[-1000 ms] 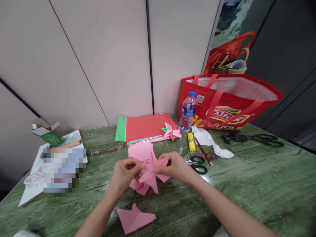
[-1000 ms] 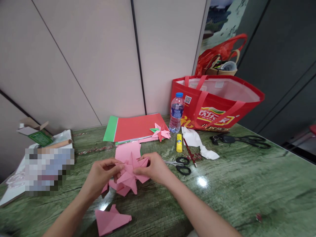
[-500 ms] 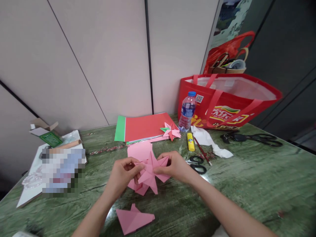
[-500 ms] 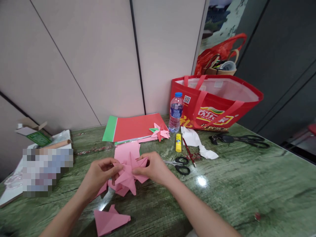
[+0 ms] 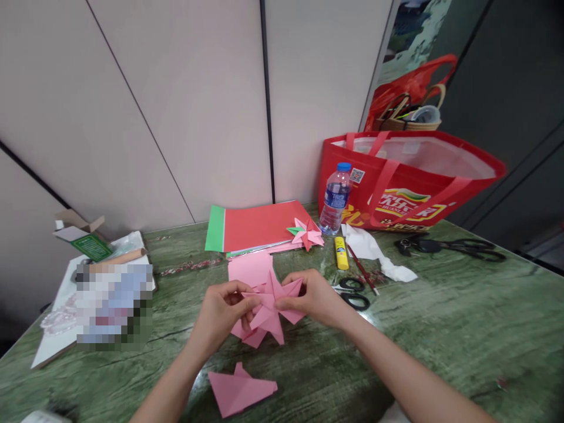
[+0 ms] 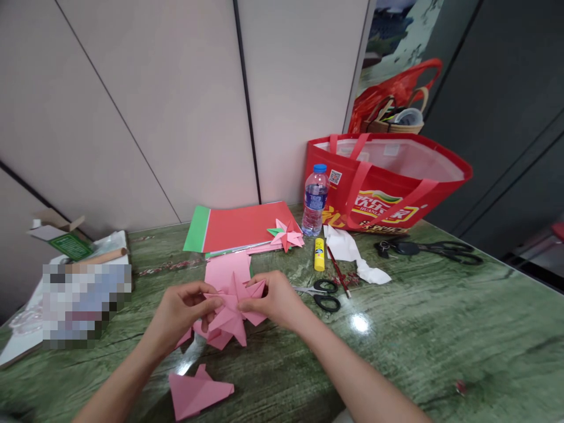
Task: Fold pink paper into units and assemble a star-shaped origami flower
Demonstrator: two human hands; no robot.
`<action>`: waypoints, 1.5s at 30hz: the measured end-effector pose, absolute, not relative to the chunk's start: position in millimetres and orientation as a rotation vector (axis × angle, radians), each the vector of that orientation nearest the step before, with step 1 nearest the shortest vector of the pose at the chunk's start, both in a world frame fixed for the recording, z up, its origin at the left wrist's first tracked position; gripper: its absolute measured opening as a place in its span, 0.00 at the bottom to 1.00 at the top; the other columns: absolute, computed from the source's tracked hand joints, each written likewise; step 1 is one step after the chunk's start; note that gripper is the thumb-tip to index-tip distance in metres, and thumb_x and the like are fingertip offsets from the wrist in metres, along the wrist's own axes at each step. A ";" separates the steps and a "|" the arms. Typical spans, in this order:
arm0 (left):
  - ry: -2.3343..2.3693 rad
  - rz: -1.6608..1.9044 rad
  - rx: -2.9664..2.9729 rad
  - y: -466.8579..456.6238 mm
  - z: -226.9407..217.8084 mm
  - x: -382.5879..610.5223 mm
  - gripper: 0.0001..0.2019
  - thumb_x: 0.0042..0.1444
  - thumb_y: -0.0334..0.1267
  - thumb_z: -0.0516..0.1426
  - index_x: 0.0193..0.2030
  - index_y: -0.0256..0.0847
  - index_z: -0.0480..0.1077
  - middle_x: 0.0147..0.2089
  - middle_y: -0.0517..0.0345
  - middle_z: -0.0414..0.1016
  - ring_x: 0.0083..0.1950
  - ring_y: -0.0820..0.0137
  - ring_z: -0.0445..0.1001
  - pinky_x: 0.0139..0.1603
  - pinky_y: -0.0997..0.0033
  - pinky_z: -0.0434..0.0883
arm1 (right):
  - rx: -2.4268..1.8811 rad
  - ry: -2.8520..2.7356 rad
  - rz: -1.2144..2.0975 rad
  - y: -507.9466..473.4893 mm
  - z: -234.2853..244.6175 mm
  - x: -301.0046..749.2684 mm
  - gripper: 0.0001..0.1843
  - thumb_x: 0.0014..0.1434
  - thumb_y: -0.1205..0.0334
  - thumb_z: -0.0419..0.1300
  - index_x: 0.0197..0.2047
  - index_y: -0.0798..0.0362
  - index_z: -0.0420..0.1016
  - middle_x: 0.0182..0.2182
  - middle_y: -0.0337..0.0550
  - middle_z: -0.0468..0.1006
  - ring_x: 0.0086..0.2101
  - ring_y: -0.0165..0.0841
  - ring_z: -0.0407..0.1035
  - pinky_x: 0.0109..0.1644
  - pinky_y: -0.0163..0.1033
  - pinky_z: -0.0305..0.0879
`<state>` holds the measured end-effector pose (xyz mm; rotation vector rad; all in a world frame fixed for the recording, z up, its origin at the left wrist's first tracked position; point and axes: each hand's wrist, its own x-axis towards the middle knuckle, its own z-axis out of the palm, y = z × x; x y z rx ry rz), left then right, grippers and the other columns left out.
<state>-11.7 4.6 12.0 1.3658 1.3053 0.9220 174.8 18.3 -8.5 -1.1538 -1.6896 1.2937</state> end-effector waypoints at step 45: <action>1.447 0.963 1.656 6.5 9.3 -11.4 0.11 0.42 0.41 0.61 0.19 0.35 0.69 0.18 0.63 0.62 0.20 0.78 0.59 0.19 0.80 0.56 | -1.155 -1.705 1.233 18.4 -14.2 171.2 0.14 0.36 0.58 0.67 0.21 0.58 0.69 0.19 0.32 0.57 0.23 0.24 0.49 0.24 0.30 0.43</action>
